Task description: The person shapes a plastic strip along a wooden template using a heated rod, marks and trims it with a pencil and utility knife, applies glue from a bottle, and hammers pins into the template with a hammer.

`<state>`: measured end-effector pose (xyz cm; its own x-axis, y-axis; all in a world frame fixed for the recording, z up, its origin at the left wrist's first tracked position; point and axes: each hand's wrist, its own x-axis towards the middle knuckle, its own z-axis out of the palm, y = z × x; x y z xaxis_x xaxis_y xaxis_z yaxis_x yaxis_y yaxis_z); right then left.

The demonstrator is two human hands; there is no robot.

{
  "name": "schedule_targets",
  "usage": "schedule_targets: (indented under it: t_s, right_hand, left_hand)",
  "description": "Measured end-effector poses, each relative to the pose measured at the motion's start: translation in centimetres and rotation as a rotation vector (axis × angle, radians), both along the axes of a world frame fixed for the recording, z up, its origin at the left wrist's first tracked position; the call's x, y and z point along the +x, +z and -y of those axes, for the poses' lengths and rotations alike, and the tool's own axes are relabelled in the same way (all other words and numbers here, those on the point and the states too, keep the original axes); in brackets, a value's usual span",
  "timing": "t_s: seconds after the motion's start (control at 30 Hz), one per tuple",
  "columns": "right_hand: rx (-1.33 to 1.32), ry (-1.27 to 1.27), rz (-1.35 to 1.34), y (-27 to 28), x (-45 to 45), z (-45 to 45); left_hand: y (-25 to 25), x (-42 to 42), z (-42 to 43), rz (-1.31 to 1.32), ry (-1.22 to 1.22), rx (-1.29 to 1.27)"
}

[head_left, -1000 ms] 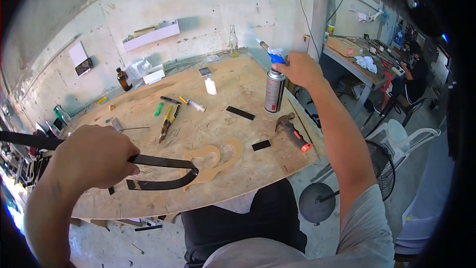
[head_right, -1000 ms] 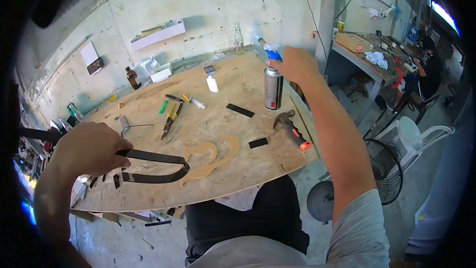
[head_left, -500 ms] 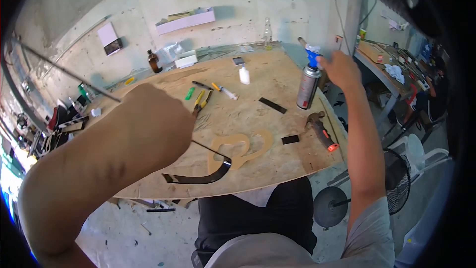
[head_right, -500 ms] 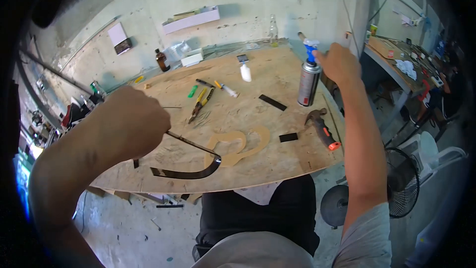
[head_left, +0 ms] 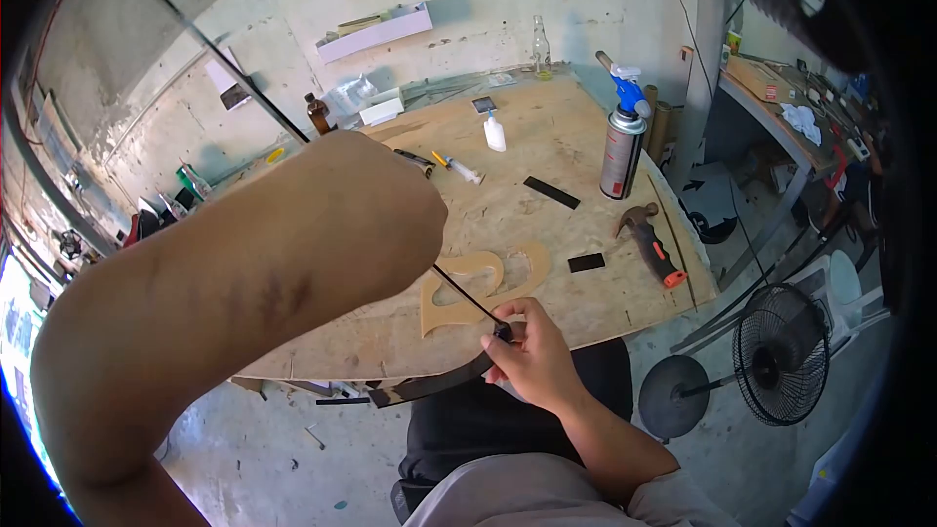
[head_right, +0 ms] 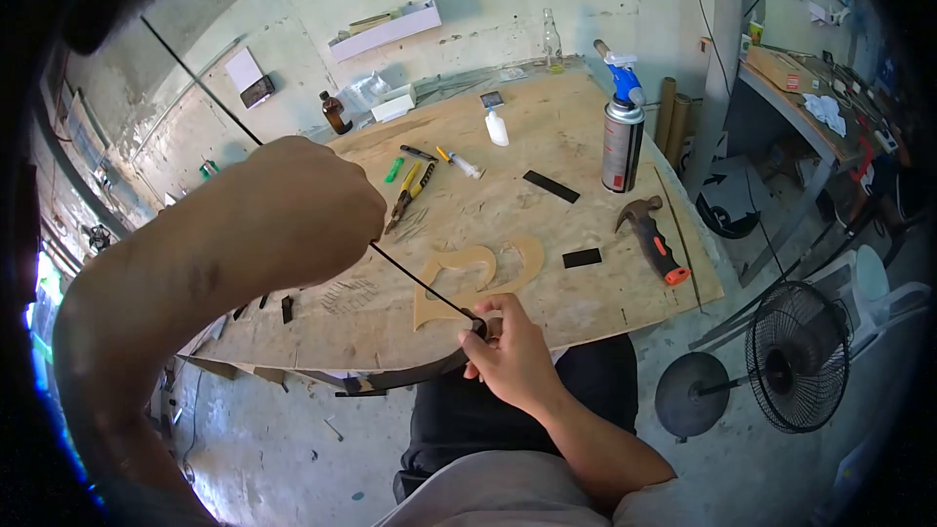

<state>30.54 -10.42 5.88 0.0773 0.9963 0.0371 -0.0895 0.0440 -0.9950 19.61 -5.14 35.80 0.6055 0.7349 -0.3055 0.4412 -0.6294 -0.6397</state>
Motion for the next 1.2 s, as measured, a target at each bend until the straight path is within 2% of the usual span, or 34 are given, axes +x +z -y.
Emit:
schedule_targets:
  t_s: [0.1,0.17,0.23,0.37,0.47,0.73,0.83,0.93,1.03,1.17,1.2]
  right_hand:
    - [0.046,-0.089,0.114,-0.3,1.8,-0.1]
    - [0.104,-0.153,0.183,-0.4,2.5,0.1]
    - [0.226,-0.240,0.360,-0.2,3.2,0.3]
    - [0.492,-0.392,0.718,0.6,4.6,0.0]
    - [0.531,-0.406,0.907,2.3,5.2,0.1]
    - [0.392,-0.354,1.002,4.1,4.9,-1.2]
    - [0.373,-0.313,0.959,4.0,4.8,-2.2]
    - [0.401,-0.334,0.981,4.0,5.0,-3.2]
    - [0.371,-0.333,0.989,3.7,4.8,-4.0]
    - [0.281,-0.317,1.028,3.6,5.2,-5.1]
    - [0.256,-0.306,1.031,3.4,5.2,-5.3]
  left_hand:
    - [-1.4,1.3,0.2,-0.064,-0.051,0.136]
    - [-1.3,2.0,-0.7,-0.060,-0.149,0.107]
    - [-1.5,1.9,-4.8,0.017,-0.310,-0.013]
    - [-1.8,3.7,-8.4,-0.047,-0.375,-0.010]
    - [-2.3,5.2,-10.5,-0.089,-0.387,0.005]
    - [-5.2,7.5,-16.8,-0.073,-0.633,0.076]
    - [-5.7,8.7,-18.0,-0.141,-0.632,0.020]
    - [-7.3,9.6,-20.1,-0.062,-0.728,0.011]
    - [-9.8,10.4,-22.6,0.068,-0.747,-0.035]
    - [-12.1,11.5,-24.4,0.088,-0.649,-0.125]
    - [-12.6,11.6,-24.9,0.082,-0.688,-0.152]
